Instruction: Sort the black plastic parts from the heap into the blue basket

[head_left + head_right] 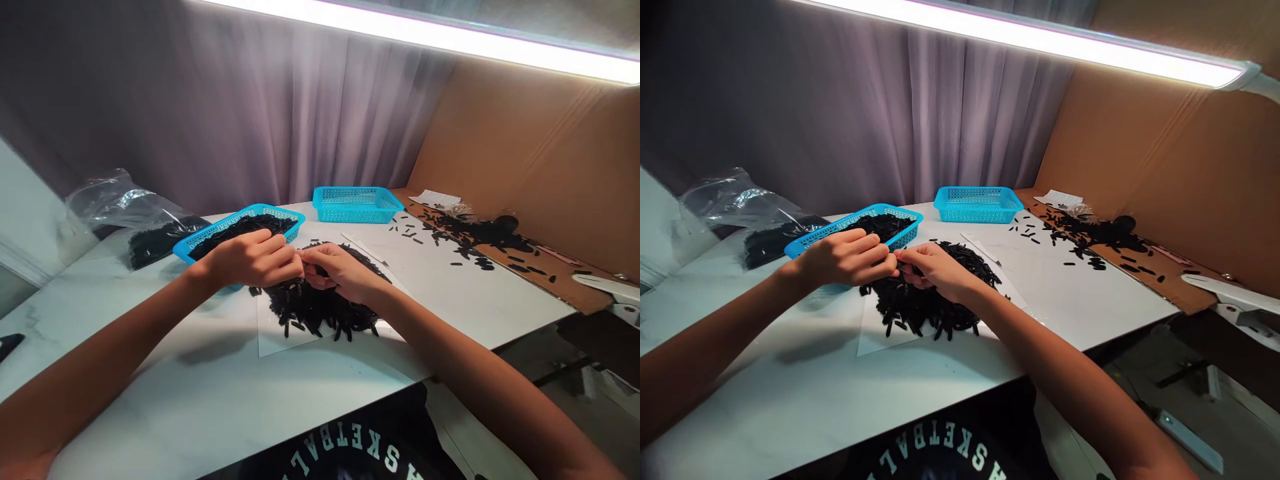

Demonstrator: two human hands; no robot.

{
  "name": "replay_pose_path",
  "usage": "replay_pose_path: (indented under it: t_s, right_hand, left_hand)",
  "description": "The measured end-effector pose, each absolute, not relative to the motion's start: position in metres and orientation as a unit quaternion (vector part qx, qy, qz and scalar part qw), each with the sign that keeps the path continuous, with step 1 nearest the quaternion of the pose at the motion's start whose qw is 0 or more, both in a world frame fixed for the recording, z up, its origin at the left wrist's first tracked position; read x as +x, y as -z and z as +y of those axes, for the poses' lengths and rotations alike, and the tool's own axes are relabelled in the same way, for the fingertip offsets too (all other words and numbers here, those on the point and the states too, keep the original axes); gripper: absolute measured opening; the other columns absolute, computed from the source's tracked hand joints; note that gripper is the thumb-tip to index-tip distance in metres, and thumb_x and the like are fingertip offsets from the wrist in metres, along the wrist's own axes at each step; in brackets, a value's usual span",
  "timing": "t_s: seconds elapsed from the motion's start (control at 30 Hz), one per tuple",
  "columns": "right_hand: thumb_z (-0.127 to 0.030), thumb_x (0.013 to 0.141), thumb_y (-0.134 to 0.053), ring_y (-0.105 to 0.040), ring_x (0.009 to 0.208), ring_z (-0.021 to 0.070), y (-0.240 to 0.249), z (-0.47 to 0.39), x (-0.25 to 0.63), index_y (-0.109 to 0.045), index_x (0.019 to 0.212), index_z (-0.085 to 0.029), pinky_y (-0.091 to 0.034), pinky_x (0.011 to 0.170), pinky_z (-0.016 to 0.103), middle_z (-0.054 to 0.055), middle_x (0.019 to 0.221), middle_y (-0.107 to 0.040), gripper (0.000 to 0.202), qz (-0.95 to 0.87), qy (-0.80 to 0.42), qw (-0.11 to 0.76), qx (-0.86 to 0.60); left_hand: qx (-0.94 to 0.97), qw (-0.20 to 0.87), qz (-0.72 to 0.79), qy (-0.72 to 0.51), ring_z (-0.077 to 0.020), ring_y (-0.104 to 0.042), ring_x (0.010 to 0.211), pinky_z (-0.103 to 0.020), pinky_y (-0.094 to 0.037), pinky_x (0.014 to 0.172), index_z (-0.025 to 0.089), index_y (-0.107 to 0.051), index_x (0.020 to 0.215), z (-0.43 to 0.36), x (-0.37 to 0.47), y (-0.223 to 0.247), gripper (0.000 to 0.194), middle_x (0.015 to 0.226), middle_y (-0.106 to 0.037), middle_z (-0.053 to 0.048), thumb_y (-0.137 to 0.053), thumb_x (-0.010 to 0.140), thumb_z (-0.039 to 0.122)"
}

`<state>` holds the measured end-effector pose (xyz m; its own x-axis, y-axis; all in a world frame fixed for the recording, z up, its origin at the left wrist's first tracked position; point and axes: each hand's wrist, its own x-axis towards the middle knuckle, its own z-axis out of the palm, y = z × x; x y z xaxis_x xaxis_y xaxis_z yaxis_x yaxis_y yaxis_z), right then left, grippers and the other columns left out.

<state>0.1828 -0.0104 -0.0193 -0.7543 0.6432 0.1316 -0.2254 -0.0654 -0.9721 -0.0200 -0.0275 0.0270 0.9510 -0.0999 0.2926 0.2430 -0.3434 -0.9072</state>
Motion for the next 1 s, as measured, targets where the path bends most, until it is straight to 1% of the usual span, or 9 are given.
replay_pose_path:
  t_s: [0.2,0.3,0.37,0.47,0.57,0.67,0.77,0.87,1.0]
  right_hand:
    - [-0.04,0.087,-0.062,-0.025,0.044,0.0056,0.021,-0.01,0.181,-0.046,0.057,-0.018,-0.014,0.044,0.023,-0.007,0.048,-0.037,0.04,-0.635,-0.684,0.313,-0.176]
    - [-0.046,0.091,-0.056,-0.026,0.046,0.0066,0.021,-0.01,0.18,-0.043,0.057,-0.02,-0.018,0.046,0.024,-0.007,0.049,-0.037,0.045,-0.676,-0.624,0.343,-0.191]
    - [-0.05,0.093,-0.053,-0.028,0.047,0.0072,0.02,-0.01,0.181,-0.042,0.058,-0.02,-0.022,0.049,0.024,-0.006,0.051,-0.038,0.048,-0.718,-0.55,0.373,-0.207]
    - [-0.054,0.096,-0.049,-0.033,0.051,0.0085,0.017,-0.013,0.182,-0.043,0.057,-0.02,-0.027,0.053,0.025,-0.004,0.053,-0.041,0.052,-0.756,-0.446,0.418,-0.234]
    - [-0.052,0.098,-0.047,-0.035,0.053,0.0101,0.016,-0.015,0.182,-0.043,0.057,-0.02,-0.028,0.056,0.026,-0.004,0.054,-0.041,0.052,-0.758,-0.383,0.464,-0.251]
    - [-0.047,0.099,-0.047,-0.034,0.055,0.0112,0.017,-0.017,0.181,-0.042,0.058,-0.021,-0.027,0.058,0.028,-0.003,0.055,-0.04,0.049,-0.752,-0.341,0.5,-0.26]
    - [-0.044,0.1,-0.047,-0.033,0.056,0.0116,0.019,-0.019,0.181,-0.042,0.059,-0.021,-0.026,0.058,0.028,-0.003,0.056,-0.039,0.047,-0.747,-0.312,0.523,-0.268]
    - [-0.044,0.1,-0.048,-0.033,0.056,0.0112,0.019,-0.02,0.181,-0.042,0.06,-0.02,-0.026,0.057,0.028,-0.003,0.056,-0.039,0.047,-0.744,-0.304,0.534,-0.263]
    - [-0.051,0.098,-0.048,-0.036,0.053,0.01,0.02,-0.02,0.178,-0.044,0.06,-0.02,-0.028,0.054,0.026,-0.003,0.055,-0.043,0.05,-0.717,-0.396,0.52,-0.24]
  left_hand:
    - [-0.811,0.559,-0.038,0.165,-0.0117,-0.036,0.05,-0.029,-0.025,0.049,0.02,-0.054,0.069,-0.027,-0.02,-0.027,0.026,0.055,-0.041,0.005,-0.061,0.093,0.021]
    - [-0.835,0.51,-0.084,0.189,-0.0126,-0.039,0.05,-0.03,-0.025,0.05,0.021,-0.053,0.068,-0.022,-0.023,-0.024,0.036,0.055,-0.044,0.003,-0.053,0.099,0.04]
    - [-0.863,0.424,-0.162,0.22,-0.0138,-0.043,0.052,-0.031,-0.027,0.052,0.02,-0.054,0.069,-0.019,-0.024,-0.021,0.047,0.057,-0.049,0.001,-0.04,0.101,0.052]
    - [-0.896,0.206,-0.293,0.264,-0.0141,-0.05,0.057,-0.029,-0.032,0.054,0.019,-0.055,0.074,-0.019,-0.02,-0.015,0.054,0.063,-0.055,-0.001,-0.024,0.104,0.052]
    - [-0.884,-0.018,-0.349,0.31,-0.0109,-0.046,0.052,-0.026,-0.033,0.054,0.018,-0.051,0.07,-0.025,-0.007,-0.006,0.052,0.059,-0.052,0.002,-0.027,0.105,0.048]
    - [-0.832,-0.162,-0.37,0.381,-0.0098,-0.045,0.051,-0.025,-0.035,0.053,0.018,-0.049,0.067,-0.033,0.008,0.003,0.049,0.057,-0.051,0.002,-0.034,0.104,0.046]
    - [-0.774,-0.242,-0.384,0.441,-0.0097,-0.044,0.051,-0.024,-0.036,0.051,0.018,-0.048,0.065,-0.039,0.019,0.009,0.051,0.055,-0.05,0.002,-0.036,0.103,0.05]
    - [-0.743,-0.273,-0.387,0.473,-0.0087,-0.04,0.048,-0.023,-0.032,0.047,0.019,-0.045,0.066,-0.042,0.024,0.013,0.05,0.052,-0.046,0.004,-0.039,0.102,0.052]
    - [-0.736,-0.264,-0.373,0.5,-0.0075,-0.033,0.046,-0.023,-0.027,0.044,0.02,-0.042,0.068,-0.044,0.026,0.016,0.046,0.053,-0.039,0.006,-0.042,0.102,0.05]
